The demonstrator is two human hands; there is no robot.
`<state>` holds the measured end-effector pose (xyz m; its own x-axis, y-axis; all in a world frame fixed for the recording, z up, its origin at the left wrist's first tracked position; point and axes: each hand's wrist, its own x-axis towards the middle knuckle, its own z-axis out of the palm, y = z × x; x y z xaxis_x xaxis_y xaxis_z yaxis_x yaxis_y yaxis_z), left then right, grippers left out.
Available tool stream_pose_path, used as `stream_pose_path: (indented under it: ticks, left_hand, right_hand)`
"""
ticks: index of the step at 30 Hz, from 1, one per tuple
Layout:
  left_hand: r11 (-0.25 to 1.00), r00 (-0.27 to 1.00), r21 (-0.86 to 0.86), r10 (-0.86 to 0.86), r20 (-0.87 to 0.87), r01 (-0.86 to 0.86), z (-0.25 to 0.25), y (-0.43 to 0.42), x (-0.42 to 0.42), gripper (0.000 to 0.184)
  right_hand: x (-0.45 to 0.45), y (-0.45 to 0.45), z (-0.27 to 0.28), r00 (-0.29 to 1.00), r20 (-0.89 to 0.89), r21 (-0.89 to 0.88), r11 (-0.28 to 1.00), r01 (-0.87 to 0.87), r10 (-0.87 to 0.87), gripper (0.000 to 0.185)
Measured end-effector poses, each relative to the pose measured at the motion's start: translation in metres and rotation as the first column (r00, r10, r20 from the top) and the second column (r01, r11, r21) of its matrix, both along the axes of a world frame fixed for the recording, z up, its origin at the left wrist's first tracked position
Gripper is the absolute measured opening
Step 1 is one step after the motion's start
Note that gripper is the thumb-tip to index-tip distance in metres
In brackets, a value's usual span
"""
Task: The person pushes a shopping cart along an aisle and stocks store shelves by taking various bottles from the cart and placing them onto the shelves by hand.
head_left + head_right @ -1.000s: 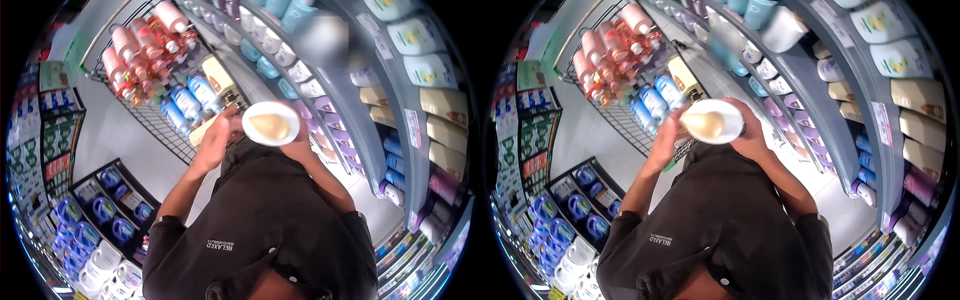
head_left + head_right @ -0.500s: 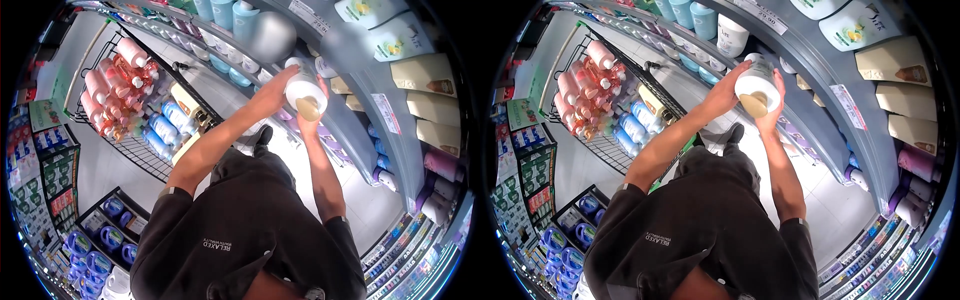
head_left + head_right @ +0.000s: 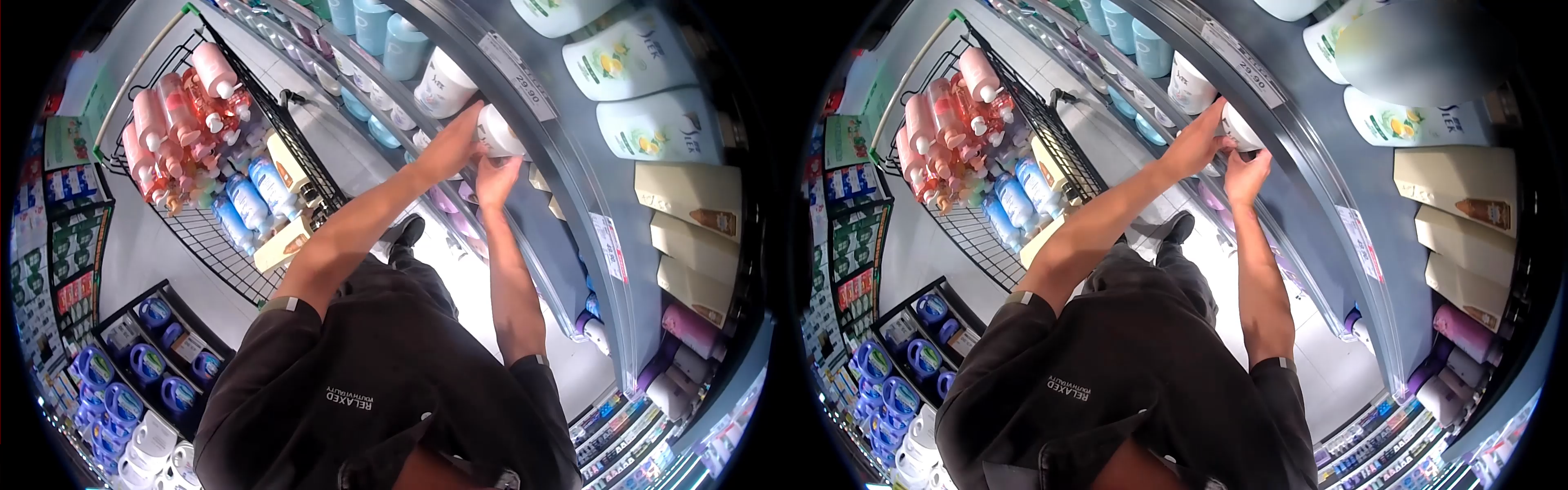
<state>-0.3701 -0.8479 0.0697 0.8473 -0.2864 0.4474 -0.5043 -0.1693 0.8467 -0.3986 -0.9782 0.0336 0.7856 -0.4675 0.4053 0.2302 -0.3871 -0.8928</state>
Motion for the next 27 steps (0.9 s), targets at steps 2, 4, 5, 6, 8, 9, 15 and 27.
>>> stream_pose_path:
  ticks: [2,4,5,6,8,9,15,27]
  left_hand:
    - [0.997,0.999,-0.065,0.048,-0.012,-0.049,0.000,-0.002,0.000,0.079]
    - [0.989,0.990,-0.038,0.141,0.012,-0.141,-0.007,-0.008,-0.001,0.075]
    - [0.981,0.981,-0.023,0.192,0.022,-0.192,-0.010,-0.010,-0.003,0.074]
    - [0.973,0.972,-0.048,0.230,0.051,-0.228,-0.013,-0.013,-0.005,0.072]
    - [0.967,0.966,-0.094,0.244,0.084,-0.236,-0.019,-0.016,-0.004,0.072]
    - [0.963,0.961,-0.104,0.259,0.100,-0.249,-0.021,-0.016,-0.005,0.071]
    - [0.974,0.975,-0.028,0.223,-0.009,-0.223,-0.018,0.003,-0.018,0.064]
    - [0.790,0.641,0.252,0.604,-0.474,-0.558,-0.140,0.284,-0.275,0.022]
  right_hand:
    - [0.010,-0.005,-0.005,0.999,-0.021,0.028,0.999,-0.034,0.035,0.045]
    - [0.016,-0.005,-0.006,0.997,-0.055,0.053,0.997,-0.052,0.055,0.041]
    - [0.017,-0.006,-0.007,0.994,-0.100,-0.025,0.999,-0.043,0.040,0.043]
    - [0.017,-0.009,-0.011,0.990,-0.142,-0.104,0.994,-0.041,0.026,0.045]
    - [0.020,-0.014,-0.021,0.994,-0.081,-0.145,0.986,-0.087,0.075,0.047]
    - [0.019,-0.010,-0.017,0.993,-0.083,-0.079,0.993,-0.088,0.081,0.046]
    - [0.017,-0.009,-0.019,0.989,-0.083,-0.007,0.993,-0.122,0.121,0.064]
    - [-0.181,0.040,-0.080,0.855,-0.458,-0.095,0.942,-0.321,0.244,0.065]
